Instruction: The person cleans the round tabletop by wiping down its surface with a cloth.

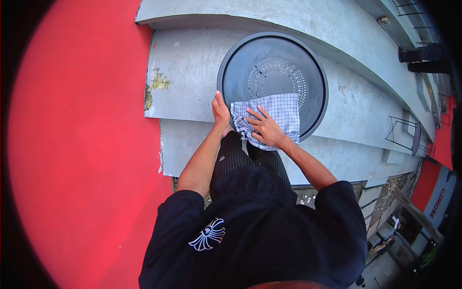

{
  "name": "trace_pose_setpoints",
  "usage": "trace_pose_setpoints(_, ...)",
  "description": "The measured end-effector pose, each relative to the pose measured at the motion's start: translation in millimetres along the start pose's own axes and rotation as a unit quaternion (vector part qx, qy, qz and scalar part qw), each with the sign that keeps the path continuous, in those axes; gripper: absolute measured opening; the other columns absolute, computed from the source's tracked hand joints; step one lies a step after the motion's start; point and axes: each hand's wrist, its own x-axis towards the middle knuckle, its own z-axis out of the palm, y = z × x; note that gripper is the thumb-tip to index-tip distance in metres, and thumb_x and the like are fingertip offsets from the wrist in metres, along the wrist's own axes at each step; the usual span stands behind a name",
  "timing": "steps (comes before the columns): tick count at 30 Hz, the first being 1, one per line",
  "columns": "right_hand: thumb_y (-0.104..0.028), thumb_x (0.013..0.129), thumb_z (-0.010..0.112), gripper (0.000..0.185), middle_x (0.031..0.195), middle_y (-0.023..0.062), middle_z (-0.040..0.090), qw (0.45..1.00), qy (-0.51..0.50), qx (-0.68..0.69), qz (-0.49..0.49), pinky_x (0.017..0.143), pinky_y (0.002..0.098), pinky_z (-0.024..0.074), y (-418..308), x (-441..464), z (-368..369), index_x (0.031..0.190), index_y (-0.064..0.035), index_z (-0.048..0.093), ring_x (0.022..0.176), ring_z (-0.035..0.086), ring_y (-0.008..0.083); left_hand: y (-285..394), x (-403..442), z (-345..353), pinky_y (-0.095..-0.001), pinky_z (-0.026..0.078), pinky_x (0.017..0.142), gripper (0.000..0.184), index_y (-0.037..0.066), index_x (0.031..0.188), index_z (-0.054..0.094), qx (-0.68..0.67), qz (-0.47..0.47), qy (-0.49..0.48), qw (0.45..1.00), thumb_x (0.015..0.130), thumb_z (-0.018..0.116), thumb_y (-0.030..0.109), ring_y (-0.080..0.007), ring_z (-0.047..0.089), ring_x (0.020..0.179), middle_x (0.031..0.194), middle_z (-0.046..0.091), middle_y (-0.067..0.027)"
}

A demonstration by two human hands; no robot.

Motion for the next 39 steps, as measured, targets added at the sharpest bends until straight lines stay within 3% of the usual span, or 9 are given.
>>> trace_pose_setpoints(5,-0.043,0.094,0.057,0.060,0.173,-0.0002,0.029,0.996,-0.011,-0.085,-0.017,0.131,0.0557,0.0109,19.5,37.2,-20.0,0.144,-0.0086,0.063,0.160,0.024,0.0284,2.4,1.2,-2.0,-0.0410,0.044,0.079,0.063,-0.005,0.090,0.057,0.028,-0.019,-0.004,0.999,0.114,0.035,0.050,-0.0215,0.050,0.081,0.080,0.057,-0.0105)
trace_pose_setpoints(8,-0.042,0.094,0.058,0.064,0.172,0.0000,0.031,0.987,0.133,-0.084,0.046,0.130,0.0569,0.0117,20.0,68.7,-16.0,0.150,-0.0125,0.057,0.159,0.025,0.0300,-6.2,-1.7,-2.3,-0.0413,0.044,0.078,0.063,-0.004,0.089,0.056,-0.021,0.009,-0.005,1.000,0.114,0.034,0.049,-0.0210,0.048,0.080,0.079,0.055,-0.0104)
trace_pose_setpoints(16,-0.036,0.090,0.063,0.065,0.160,0.0098,0.047,0.978,0.196,0.036,0.063,0.128,0.0595,0.0167,14.5,49.5,-5.7,0.151,-0.0133,0.055,0.151,0.038,0.0366,-7.1,4.1,0.6,-0.0435,0.043,0.075,0.063,-0.006,0.088,0.056,-0.007,0.028,0.014,0.999,0.114,0.035,0.049,-0.0248,0.048,0.077,0.077,0.053,-0.0145)
trace_pose_setpoints(20,-0.030,0.101,0.055,0.061,0.158,0.0112,0.049,0.928,0.294,0.161,0.160,0.126,0.0550,0.0212,6.9,84.9,-21.2,0.157,-0.0084,0.044,0.145,0.044,0.0362,-9.3,2.1,1.3,-0.0437,0.043,0.076,0.063,-0.006,0.089,0.057,-0.029,0.035,0.010,0.999,0.114,0.035,0.048,-0.0273,0.049,0.077,0.078,0.055,-0.0169)
trace_pose_setpoints(21,-0.027,0.106,0.050,0.060,0.165,0.0091,0.042,0.956,0.231,-0.006,0.178,0.128,0.0526,0.0180,8.6,96.0,-18.7,0.161,-0.0072,0.038,0.152,0.036,0.0346,-7.9,2.9,-0.7,-0.0437,0.043,0.076,0.063,-0.006,0.089,0.057,-0.029,0.035,0.012,0.999,0.114,0.035,0.048,-0.0273,0.049,0.077,0.078,0.055,-0.0169)
trace_pose_setpoints(25,-0.035,0.108,0.048,0.063,0.173,0.0064,0.028,0.977,0.140,-0.079,0.139,0.129,0.0582,0.0106,4.3,90.8,-5.6,0.164,-0.0093,0.034,0.161,0.018,0.0363,-5.5,2.7,0.3,-0.0430,0.045,0.080,0.062,-0.005,0.089,0.056,-0.002,0.002,0.001,1.000,0.114,0.035,0.048,-0.0270,0.051,0.081,0.081,0.057,-0.0173)
trace_pose_setpoints(32,-0.041,0.107,0.050,0.064,0.173,0.0087,0.027,0.986,0.072,-0.081,0.128,0.128,0.0608,0.0104,-15.5,40.2,-4.1,0.163,-0.0134,0.037,0.161,0.016,0.0353,-10.4,7.9,-5.1,-0.0421,0.045,0.085,0.062,-0.006,0.097,0.060,-0.003,-0.022,-0.011,1.000,0.114,0.036,0.049,-0.0272,0.054,0.087,0.089,0.061,-0.0192)
trace_pose_setpoints(35,-0.042,0.106,0.052,0.064,0.172,0.0117,0.027,0.965,0.165,-0.087,0.185,0.128,0.0610,0.0109,4.6,94.7,-15.0,0.162,-0.0136,0.039,0.160,0.018,0.0378,-1.2,3.5,-3.5,-0.0419,0.046,0.088,0.064,-0.008,0.104,0.063,-0.021,-0.008,-0.010,1.000,0.114,0.035,0.049,-0.0283,0.057,0.092,0.094,0.064,-0.0217)
trace_pose_setpoints(39,-0.039,0.106,0.052,0.062,0.172,0.0132,0.027,0.970,0.163,-0.061,0.172,0.128,0.0614,0.0107,-13.0,100.4,-2.8,0.162,-0.0149,0.040,0.160,0.019,0.0385,-5.1,1.2,-7.2,-0.0418,0.046,0.093,0.064,-0.010,0.111,0.064,0.027,-0.027,-0.023,0.999,0.114,0.034,0.047,-0.0325,0.061,0.098,0.103,0.068,-0.0257)
